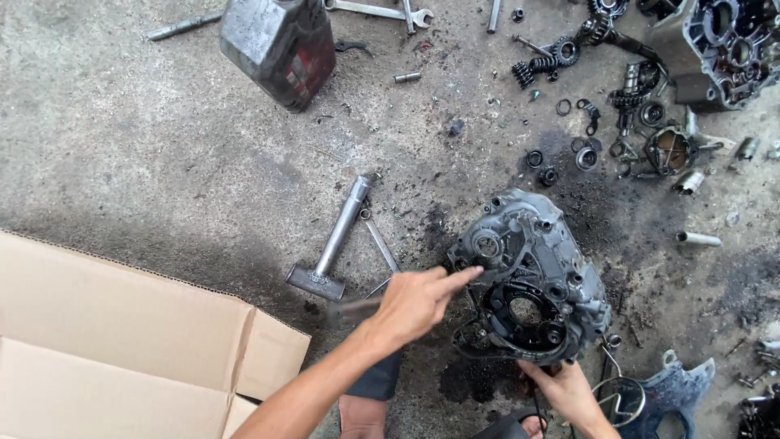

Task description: The person works on a disassembled engine casing on the ground, using a hammer and a metal rod to tap and adjust internal components. They rotate the casing to access different areas and continue tapping with the tools.

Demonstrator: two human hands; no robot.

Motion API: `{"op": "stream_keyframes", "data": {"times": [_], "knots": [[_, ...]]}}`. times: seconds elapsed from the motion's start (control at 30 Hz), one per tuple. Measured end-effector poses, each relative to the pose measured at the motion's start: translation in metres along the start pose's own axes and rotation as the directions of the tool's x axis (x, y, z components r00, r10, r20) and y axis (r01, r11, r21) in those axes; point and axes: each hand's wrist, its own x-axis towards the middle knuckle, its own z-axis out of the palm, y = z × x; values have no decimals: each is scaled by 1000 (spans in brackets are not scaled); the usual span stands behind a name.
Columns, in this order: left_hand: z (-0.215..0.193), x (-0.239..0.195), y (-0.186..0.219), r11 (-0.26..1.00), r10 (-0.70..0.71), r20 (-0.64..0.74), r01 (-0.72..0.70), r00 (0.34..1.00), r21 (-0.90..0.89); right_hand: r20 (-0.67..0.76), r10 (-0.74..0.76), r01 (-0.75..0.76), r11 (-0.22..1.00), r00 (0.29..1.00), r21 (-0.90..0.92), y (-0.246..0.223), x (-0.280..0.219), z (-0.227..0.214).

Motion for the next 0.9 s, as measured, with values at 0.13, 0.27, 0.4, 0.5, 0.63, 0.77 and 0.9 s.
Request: {"op": "stream_keyframes", "data": {"times": [0.13,0.27,0.4,0.5,0.63,0.77,0.9], "knots": [[-1,24,-29,943,135,89,-155,987,294,-15,2,-2,1000,1000,1,-19,-1,-13],[-21,27,-54,827,387,192,-431,902,360,27,-7,7,1000,1000,-13,-17,1,-16],[-36,30,-74,743,455,328,-556,828,373,49,-24,25,999,999,-20,-12,4,-18],[-41,47,-69,722,445,355,-564,822,401,35,-62,65,996,997,-65,-10,6,-20],[-35,32,-66,799,421,269,-495,866,342,55,-41,41,999,998,17,-32,-1,-19],[-40,17,-57,937,224,-29,-207,974,282,-10,134,-131,980,991,149,-60,-14,-18],[-66,5,-32,996,-86,-241,90,967,5,0,208,-203,954,978,219,-71,-21,-21]]}}
